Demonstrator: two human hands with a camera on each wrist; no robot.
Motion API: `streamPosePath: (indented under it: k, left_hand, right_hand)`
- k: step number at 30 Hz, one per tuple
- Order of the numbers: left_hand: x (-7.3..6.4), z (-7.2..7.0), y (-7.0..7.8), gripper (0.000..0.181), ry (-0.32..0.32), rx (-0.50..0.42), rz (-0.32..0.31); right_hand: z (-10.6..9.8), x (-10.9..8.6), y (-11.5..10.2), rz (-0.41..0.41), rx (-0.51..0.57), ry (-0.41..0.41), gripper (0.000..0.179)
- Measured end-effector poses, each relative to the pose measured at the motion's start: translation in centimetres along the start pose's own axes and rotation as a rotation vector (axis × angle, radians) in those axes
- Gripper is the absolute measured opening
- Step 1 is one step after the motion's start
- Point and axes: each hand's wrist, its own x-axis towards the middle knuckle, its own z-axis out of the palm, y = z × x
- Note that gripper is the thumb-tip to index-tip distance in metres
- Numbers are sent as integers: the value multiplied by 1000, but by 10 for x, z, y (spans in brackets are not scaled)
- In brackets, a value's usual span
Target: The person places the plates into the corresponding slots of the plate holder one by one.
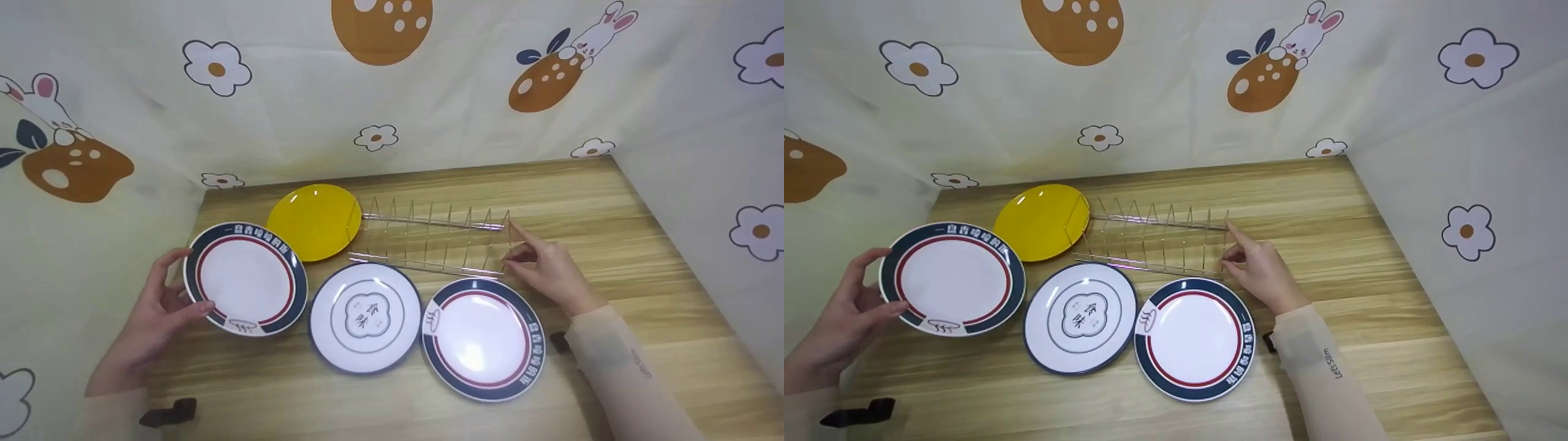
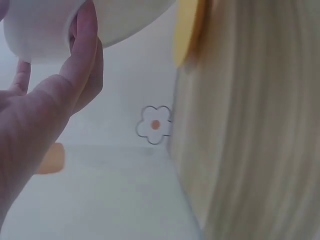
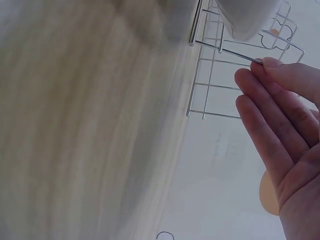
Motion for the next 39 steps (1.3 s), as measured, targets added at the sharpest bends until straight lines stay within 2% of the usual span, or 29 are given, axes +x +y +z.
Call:
streamPosePath:
  k: [6, 13, 17, 19, 23, 29, 34, 39]
  left_hand:
    - [22, 14, 21, 89, 28, -23, 88]
    - [55, 42, 36, 90, -35, -69, 157]
    - [72, 54, 44, 91, -73, -75, 209]
    - [81, 59, 48, 91, -72, -59, 228]
    - [95, 69, 51, 91, -65, -30, 230]
    - [106, 81, 47, 91, -78, -31, 223]
    - [114, 89, 45, 92, -103, 33, 220]
    - [127, 102, 58, 90, -152, 135, 193]
  right_hand:
    - [0, 0, 0, -19, -25, -18, 79]
    - [1, 1, 1, -13, 27, -17, 80]
    - [1, 2, 1, -28, 31, -10, 78]
    - [1, 2, 2, -29, 32, -7, 78]
    - [2, 1, 3, -15, 39, -4, 78]
    - [3, 2, 7, -16, 86, -1, 80]
    - [3, 2, 7, -20, 119, -6, 81]
    - [4, 3, 7, -1, 158, -14, 81]
